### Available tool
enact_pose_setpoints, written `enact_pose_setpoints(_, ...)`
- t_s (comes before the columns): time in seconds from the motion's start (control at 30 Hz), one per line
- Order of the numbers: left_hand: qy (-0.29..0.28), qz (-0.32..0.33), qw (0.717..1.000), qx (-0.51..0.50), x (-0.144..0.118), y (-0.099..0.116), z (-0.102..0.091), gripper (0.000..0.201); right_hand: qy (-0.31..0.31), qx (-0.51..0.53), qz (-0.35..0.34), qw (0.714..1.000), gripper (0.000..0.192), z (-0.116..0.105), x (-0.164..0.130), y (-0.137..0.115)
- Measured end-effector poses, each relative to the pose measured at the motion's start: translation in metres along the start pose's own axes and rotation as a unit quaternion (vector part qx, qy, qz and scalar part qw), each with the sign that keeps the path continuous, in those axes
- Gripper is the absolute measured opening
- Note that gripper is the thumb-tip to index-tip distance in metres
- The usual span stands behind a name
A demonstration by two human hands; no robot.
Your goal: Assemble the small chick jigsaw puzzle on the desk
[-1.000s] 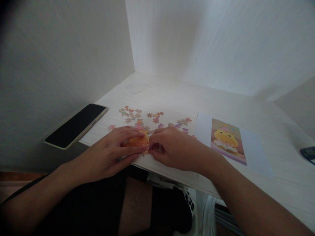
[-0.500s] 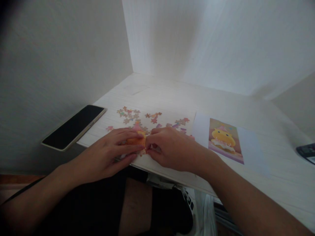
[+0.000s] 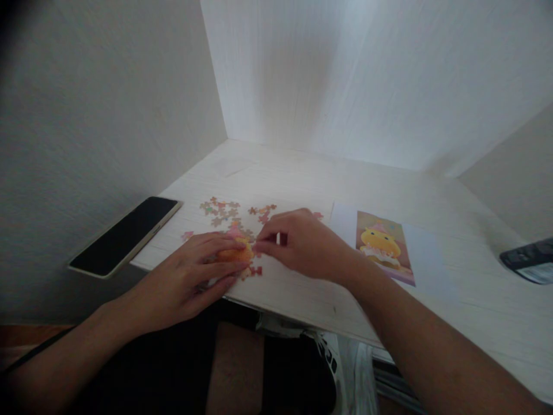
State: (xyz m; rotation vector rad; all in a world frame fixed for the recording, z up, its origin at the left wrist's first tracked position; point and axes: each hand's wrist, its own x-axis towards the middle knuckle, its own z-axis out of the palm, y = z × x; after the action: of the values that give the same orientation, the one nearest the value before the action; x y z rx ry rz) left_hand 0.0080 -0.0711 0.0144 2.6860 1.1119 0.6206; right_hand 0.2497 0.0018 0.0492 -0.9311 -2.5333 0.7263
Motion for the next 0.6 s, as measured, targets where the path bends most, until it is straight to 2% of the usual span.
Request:
enact_pose_setpoints(0.07,-0.003,-0.001,1.000,0.005,-0.001,0.000,0.000,0.031,0.060,-0.008,0.064,0.996,0.024,-0.015,0.000,0.011)
enact_pose_setpoints(0.17,-0.005,-0.001,1.000,0.009,-0.001,-0.001,0.001,0.032,-0.001,0.002,0.121,0.993,0.028,-0.033,-0.003,0.026)
enact_pose_setpoints(0.3,0.001,0.001,1.000,0.014,-0.002,-0.003,0.002,0.032,-0.134,-0.001,0.107,0.985,0.026,-0.036,-0.006,0.033)
enact_pose_setpoints(0.37,0.001,0.002,1.000,0.018,-0.003,-0.004,0.003,0.032,-0.173,-0.001,0.101,0.980,0.028,-0.032,-0.006,0.030)
enact_pose_setpoints(0.47,0.010,0.008,1.000,0.018,-0.004,-0.004,0.003,0.031,-0.200,-0.006,0.076,0.977,0.022,-0.026,-0.006,0.026)
enact_pose_setpoints(0.6,0.056,0.002,0.998,0.000,-0.007,-0.001,0.002,0.032,-0.188,-0.016,0.045,0.981,0.014,-0.029,-0.007,0.025)
